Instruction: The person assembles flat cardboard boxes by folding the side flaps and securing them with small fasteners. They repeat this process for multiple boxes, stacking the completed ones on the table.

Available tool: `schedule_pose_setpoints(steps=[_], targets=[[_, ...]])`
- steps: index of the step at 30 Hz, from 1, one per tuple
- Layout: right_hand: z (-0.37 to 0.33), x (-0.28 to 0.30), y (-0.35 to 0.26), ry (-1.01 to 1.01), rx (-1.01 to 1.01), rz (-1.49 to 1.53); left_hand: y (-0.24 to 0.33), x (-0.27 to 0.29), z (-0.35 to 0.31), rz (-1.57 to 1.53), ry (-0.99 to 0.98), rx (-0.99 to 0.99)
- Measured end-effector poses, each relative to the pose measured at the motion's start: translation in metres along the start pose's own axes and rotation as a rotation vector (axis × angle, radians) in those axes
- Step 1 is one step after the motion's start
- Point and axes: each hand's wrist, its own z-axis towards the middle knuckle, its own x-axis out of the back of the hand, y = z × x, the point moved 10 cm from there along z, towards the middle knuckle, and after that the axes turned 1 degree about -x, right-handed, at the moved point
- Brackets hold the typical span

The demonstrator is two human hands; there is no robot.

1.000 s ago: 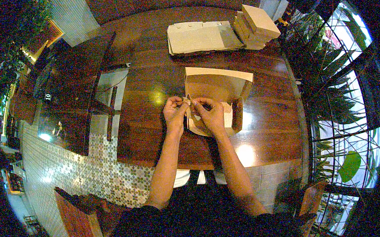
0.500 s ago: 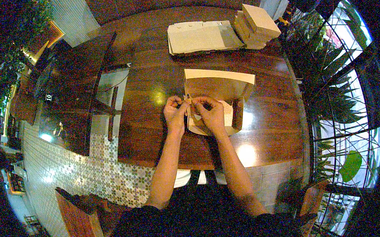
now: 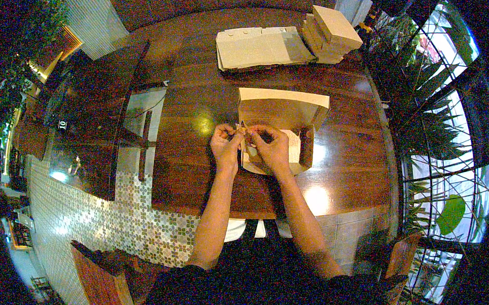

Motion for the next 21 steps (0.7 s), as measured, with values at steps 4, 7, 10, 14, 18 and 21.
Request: schedule_pose_setpoints(steps=[4,7,10,14,18,21], targets=[[-0.005,0.000,-0.022,-0.001,0.119,-0.051,0.001,-0.002,-0.003,-0.064,-0.033,0.053],[-0.005,-0.002,-0.032,-0.001,0.135,-0.064,0.001,-0.002,-0.002,-0.088,-0.020,0.063],[-0.006,-0.002,-0.034,-0.013,0.126,-0.094,-0.001,0.000,-0.001,-0.084,0.009,0.092],[-0.005,-0.003,-0.033,-0.056,0.129,-0.134,0.000,-0.001,-0.002,-0.044,-0.034,0.086],[-0.001,-0.002,-0.026,-0.094,0.082,-0.083,-0.006,-0.001,0.000,-0.068,-0.047,0.107],[0.001,-0.001,-0.017,-0.133,0.028,-0.073,-0.016,-0.003,0.001,-0.094,-0.085,0.172]])
